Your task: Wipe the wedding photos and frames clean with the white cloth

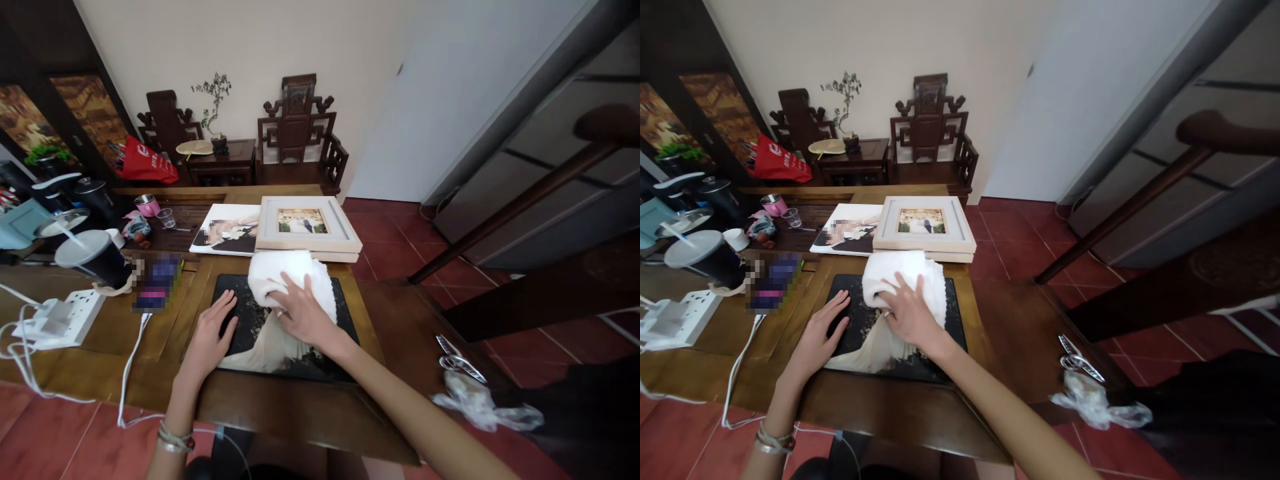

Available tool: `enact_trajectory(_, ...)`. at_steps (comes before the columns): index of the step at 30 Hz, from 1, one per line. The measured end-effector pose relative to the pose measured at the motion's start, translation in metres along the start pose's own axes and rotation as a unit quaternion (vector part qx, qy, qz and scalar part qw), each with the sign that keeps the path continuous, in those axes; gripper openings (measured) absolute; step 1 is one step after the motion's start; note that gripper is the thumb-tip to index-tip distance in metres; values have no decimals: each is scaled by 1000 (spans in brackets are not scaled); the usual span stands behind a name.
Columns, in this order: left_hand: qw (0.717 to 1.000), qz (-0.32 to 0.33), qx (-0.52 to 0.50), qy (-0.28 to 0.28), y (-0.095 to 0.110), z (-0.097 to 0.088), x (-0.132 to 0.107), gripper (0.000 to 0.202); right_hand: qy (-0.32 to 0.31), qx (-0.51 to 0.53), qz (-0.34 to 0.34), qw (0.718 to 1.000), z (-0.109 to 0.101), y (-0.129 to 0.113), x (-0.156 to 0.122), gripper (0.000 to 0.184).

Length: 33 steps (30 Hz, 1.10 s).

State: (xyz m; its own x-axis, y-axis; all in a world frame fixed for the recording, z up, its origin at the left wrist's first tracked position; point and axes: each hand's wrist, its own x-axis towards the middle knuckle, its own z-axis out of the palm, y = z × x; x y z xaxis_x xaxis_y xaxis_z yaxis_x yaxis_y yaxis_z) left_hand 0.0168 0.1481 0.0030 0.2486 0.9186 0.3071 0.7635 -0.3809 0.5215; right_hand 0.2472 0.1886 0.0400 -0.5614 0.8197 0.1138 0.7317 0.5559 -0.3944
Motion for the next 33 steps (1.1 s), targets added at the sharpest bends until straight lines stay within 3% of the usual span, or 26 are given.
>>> enact_trajectory(3,1000,-10,1,-2,0,1,-1,41,-11,2,-4,1000,8,-15,-17,43)
enact_trajectory(8,1000,-17,3,-16,0,0,-1,41,-60,45,-65,995,20,-53,-88,40)
enact_trajectory(11,1000,-21,1,-17,1,-1,0,40,-94,62,-90,990,19,-58,-110,36)
enact_trajectory(15,1000,-23,4,-19,0,0,-1,40,-69,59,-73,993,12,-38,-90,41)
enact_trajectory(20,1000,-15,-4,-1,-2,2,-3,41,-28,16,-28,999,5,-11,-16,43)
enact_trajectory(23,1000,-17,-5,-3,-1,1,-2,41,0,-10,-2,1000,6,-9,20,40)
enact_trajectory(25,1000,-22,-5,-8,-1,1,-2,40,10,-15,6,1000,10,-14,28,40)
enact_trajectory(28,1000,-25,-5,-10,-1,0,-2,40,6,-14,-3,1000,17,-27,8,41)
enact_trajectory(33,1000,-23,3,-19,-2,0,-2,41,-24,35,-54,998,20,-50,-74,41)
